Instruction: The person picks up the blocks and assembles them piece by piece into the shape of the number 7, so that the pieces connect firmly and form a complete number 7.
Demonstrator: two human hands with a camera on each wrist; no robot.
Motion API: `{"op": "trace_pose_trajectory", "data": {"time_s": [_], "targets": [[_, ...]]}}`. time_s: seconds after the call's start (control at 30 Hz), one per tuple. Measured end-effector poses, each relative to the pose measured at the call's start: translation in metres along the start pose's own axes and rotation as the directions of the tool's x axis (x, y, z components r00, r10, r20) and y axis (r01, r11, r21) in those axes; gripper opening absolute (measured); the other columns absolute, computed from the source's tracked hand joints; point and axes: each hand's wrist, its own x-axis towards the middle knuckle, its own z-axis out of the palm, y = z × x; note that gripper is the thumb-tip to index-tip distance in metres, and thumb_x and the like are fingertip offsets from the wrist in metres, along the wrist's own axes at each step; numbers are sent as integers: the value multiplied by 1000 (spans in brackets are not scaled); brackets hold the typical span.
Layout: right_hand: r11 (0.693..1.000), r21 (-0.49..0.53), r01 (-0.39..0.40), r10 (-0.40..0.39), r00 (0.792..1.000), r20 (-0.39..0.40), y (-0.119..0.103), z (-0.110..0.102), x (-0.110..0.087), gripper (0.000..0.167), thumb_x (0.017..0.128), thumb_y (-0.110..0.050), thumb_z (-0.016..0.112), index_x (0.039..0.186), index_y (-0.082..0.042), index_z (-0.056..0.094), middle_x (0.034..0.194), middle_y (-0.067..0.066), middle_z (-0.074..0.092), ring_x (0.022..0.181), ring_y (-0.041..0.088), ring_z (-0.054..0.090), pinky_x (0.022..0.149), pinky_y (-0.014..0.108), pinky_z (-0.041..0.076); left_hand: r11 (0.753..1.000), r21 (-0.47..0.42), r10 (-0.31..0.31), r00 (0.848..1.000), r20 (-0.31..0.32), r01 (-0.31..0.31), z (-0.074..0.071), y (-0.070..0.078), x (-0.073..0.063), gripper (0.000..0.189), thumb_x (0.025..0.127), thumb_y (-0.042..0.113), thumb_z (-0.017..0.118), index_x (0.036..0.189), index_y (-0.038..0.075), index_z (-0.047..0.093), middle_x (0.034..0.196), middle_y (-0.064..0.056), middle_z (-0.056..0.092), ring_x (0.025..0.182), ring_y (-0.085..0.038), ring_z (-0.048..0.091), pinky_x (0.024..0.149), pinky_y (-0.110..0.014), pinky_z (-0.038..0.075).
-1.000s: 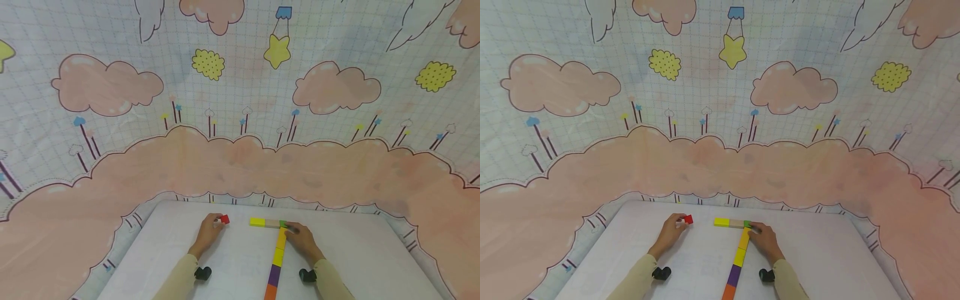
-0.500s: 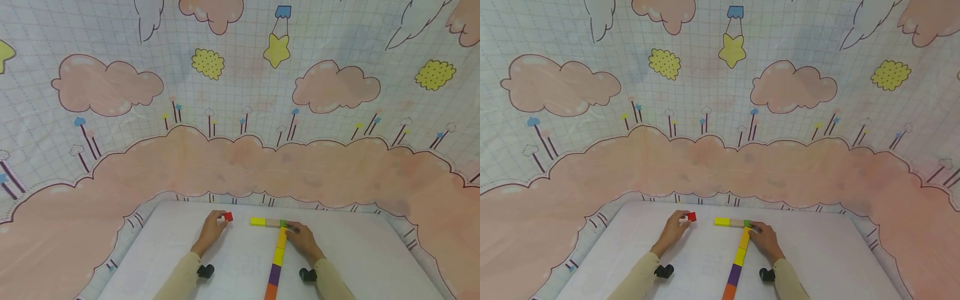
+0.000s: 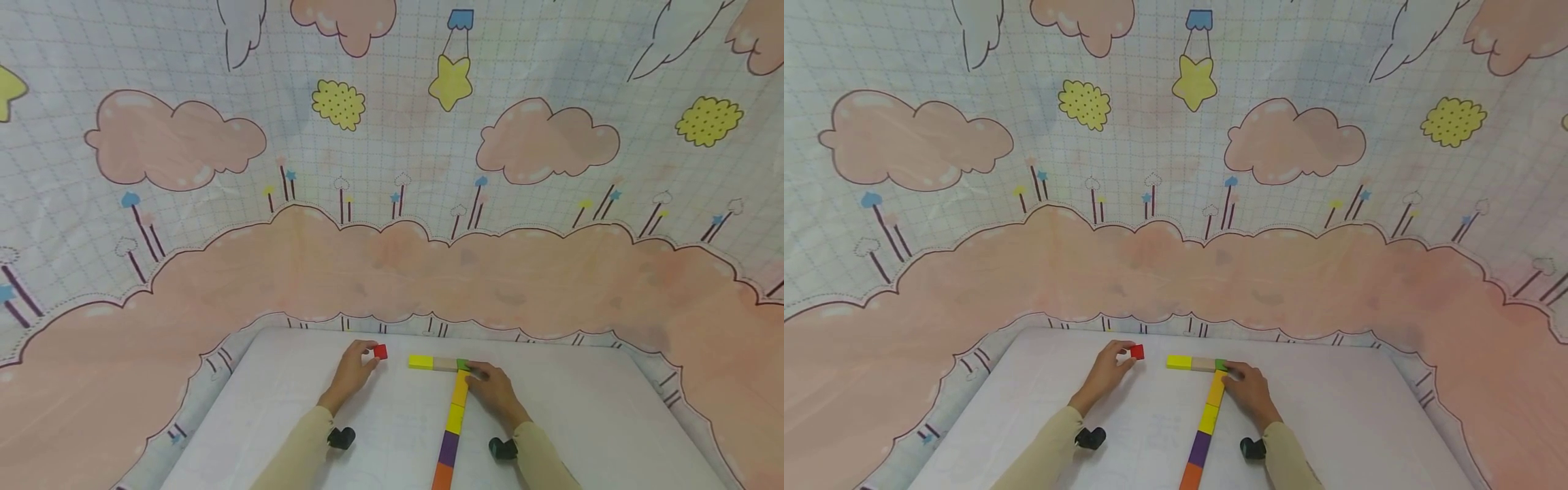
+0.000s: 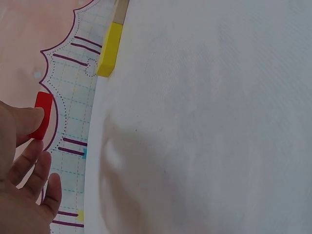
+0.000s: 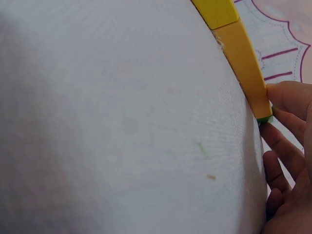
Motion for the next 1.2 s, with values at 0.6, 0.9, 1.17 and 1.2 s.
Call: {"op": "trace_pose_trajectory", "data": {"time_s": [0.6, 0.9, 1.17, 1.2], "targets": [[1000, -20, 16, -16, 1000, -5, 4, 1, 2, 38, 92, -27, 67, 130, -22, 64, 143, 14, 54, 135, 39, 43, 112, 62, 32, 999, 3, -36, 998, 52, 36, 16, 0, 7, 38, 92, 16, 68, 129, 11, 60, 124, -8, 60, 113, -25, 57, 101, -45, 50], [1000, -14, 24, -24, 1000, -7, 3, 0, 0, 37, 93, -27, 66, 129, -22, 64, 142, 13, 54, 134, 39, 44, 111, 62, 32, 999, -10, -46, 997, 67, 47, 22, 3, 7, 36, 93, 15, 67, 128, 11, 60, 123, -9, 60, 111, -24, 57, 101, -44, 50], [1000, -10, 24, -25, 1000, -1, 2, 0, 0, 37, 93, -26, 66, 130, -22, 64, 143, 13, 54, 135, 38, 43, 112, 62, 32, 999, -24, -42, 996, 81, 44, 30, 3, 6, 36, 94, 15, 66, 128, 10, 59, 123, -10, 60, 111, -24, 57, 101, -44, 50], [1000, -8, 20, -20, 1000, -1, 2, 0, 1, 37, 93, -27, 66, 130, -23, 64, 143, 13, 54, 135, 38, 43, 112, 61, 31, 999, -25, -41, 996, 83, 43, 31, 2, 6, 35, 94, 15, 65, 128, 10, 59, 123, -10, 59, 111, -24, 57, 100, -44, 50]]}}
